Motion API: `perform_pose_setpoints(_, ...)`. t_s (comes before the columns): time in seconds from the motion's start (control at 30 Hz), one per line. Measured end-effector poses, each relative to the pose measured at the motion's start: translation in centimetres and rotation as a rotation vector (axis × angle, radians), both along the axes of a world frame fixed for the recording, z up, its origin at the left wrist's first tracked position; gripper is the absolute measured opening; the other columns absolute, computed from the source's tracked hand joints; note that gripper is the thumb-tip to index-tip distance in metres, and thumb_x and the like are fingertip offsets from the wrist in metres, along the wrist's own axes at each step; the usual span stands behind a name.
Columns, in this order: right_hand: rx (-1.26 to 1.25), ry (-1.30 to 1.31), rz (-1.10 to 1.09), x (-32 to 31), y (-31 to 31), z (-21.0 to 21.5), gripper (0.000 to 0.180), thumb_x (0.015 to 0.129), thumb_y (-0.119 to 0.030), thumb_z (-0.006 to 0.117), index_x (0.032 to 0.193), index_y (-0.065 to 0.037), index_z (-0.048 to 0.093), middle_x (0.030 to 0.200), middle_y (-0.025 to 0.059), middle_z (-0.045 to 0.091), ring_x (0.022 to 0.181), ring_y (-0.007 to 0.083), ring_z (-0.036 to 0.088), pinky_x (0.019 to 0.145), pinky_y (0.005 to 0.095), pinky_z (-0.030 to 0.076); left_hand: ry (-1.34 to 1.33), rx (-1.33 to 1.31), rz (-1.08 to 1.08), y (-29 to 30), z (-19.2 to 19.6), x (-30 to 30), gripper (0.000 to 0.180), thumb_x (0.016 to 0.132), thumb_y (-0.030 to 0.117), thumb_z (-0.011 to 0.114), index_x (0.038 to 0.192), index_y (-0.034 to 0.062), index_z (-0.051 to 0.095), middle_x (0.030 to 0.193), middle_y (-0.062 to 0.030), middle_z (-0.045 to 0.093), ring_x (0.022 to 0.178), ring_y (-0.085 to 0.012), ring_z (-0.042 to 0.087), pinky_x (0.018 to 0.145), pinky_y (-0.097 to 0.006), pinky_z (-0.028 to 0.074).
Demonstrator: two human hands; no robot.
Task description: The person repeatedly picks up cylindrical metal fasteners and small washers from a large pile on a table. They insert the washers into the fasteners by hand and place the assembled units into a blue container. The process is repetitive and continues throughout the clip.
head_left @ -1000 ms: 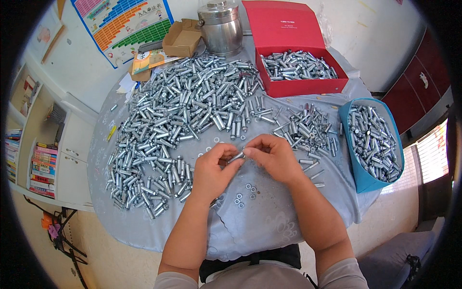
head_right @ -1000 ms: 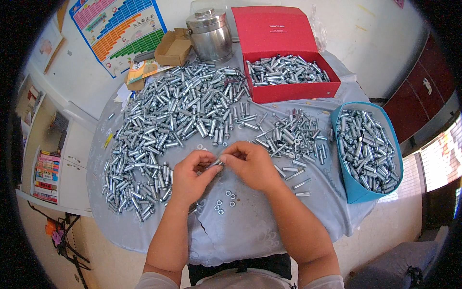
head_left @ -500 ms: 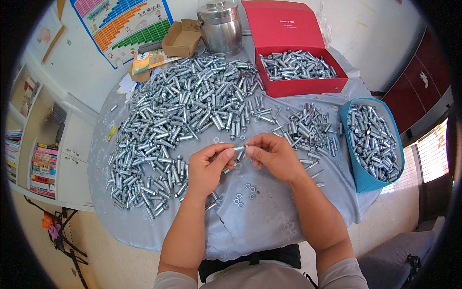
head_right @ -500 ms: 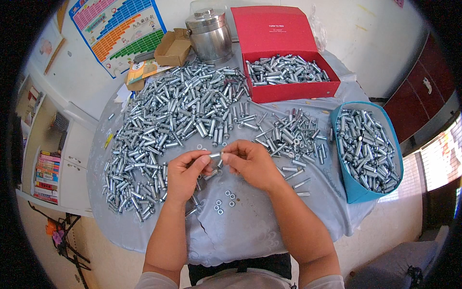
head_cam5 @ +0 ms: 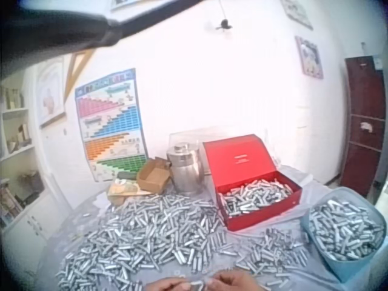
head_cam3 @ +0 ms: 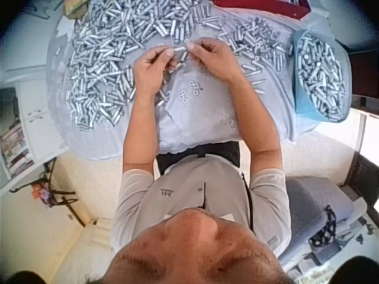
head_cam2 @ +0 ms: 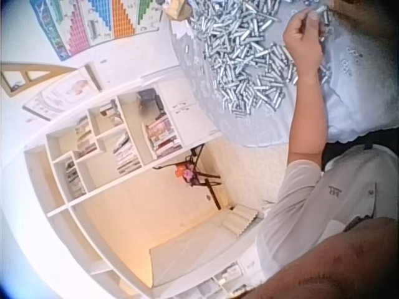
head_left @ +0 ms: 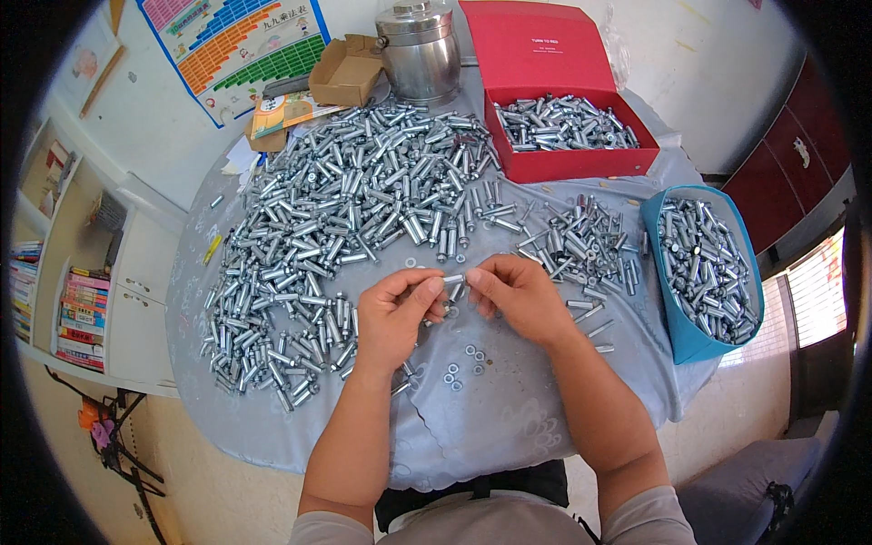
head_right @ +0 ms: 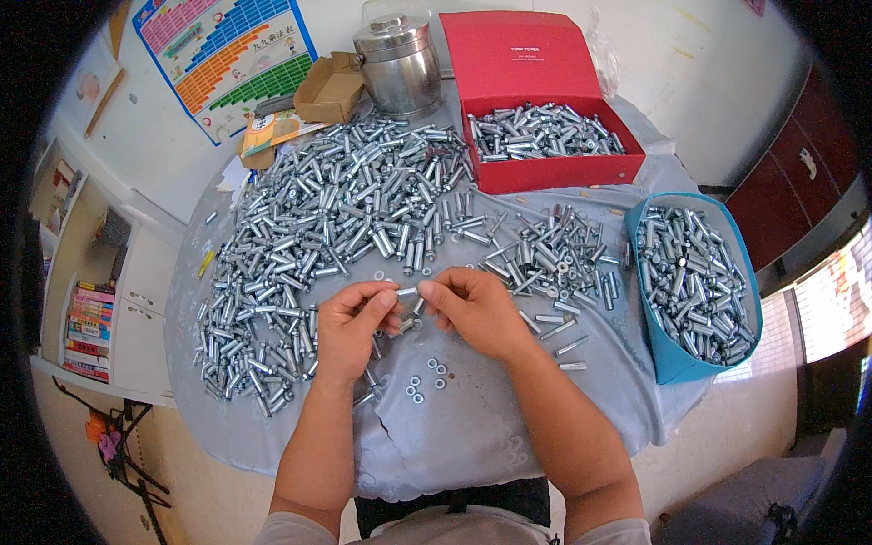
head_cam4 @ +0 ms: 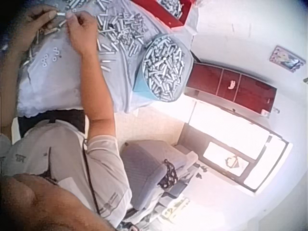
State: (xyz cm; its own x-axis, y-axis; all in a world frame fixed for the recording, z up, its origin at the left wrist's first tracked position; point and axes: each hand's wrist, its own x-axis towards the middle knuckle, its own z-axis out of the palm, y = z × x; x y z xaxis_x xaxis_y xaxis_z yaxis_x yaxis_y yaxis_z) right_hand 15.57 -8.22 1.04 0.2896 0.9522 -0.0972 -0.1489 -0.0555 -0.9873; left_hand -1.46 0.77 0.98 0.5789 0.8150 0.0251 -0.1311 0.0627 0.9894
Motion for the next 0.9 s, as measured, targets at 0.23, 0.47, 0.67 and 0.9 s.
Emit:
perform_pose_setpoints(0.23, -0.011, 0.005, 0.003, -0.2, 0.0, 0.1, 0.021, 0.089, -0.011, 0.066, 0.106, 0.0, 0.064, 0.081, 0.0015, 0.063, 0.067, 0.0076, 0.056, 0.061, 0.0228, 0.046, -0.013, -0.009, -0.046, 0.0, -0.2, -0.1, 0.019, 0.091, 0.012, 0.064, 0.103, -0.0021, 0.067, 0.083, -0.0065, 0.067, 0.067, -0.0103, 0.061, 0.059, -0.023, 0.052)
perform_pose_setpoints(0.47, -0.041, 0.007, -0.025, -0.4, 0.1, 0.1, 0.021, 0.091, -0.012, 0.063, 0.108, 0.0, 0.063, 0.079, 0.0011, 0.062, 0.067, 0.0079, 0.056, 0.06, 0.0234, 0.047, 0.004, -0.031, -0.025, 0.0, -0.1, 0.0, 0.018, 0.091, 0.011, 0.064, 0.104, -0.0013, 0.066, 0.084, -0.0064, 0.067, 0.067, -0.0101, 0.062, 0.06, -0.023, 0.052)
perform_pose_setpoints(0.67, 0.12, 0.065, -0.075, -1.0, 0.1, 0.3, 0.02, 0.091, -0.011, 0.064, 0.108, -0.001, 0.063, 0.079, 0.0013, 0.061, 0.067, 0.008, 0.056, 0.06, 0.0233, 0.047, -0.006, -0.023, -0.023, 0.1, -0.3, 0.0, 0.019, 0.091, 0.012, 0.064, 0.104, -0.0016, 0.066, 0.084, -0.0064, 0.067, 0.066, -0.01, 0.061, 0.06, -0.023, 0.052)
perform_pose_setpoints(0.9, 0.083, 0.049, -0.004, -0.4, 0.1, -0.4, 0.017, 0.093, -0.014, 0.061, 0.103, 0.0, 0.061, 0.081, 0.0036, 0.062, 0.066, 0.01, 0.058, 0.06, 0.0248, 0.049, 0.001, -0.028, -0.015, -0.1, 0.0, 0.2, 0.017, 0.091, 0.011, 0.064, 0.102, -0.0021, 0.066, 0.083, -0.0067, 0.068, 0.065, -0.0098, 0.061, 0.059, -0.023, 0.052)
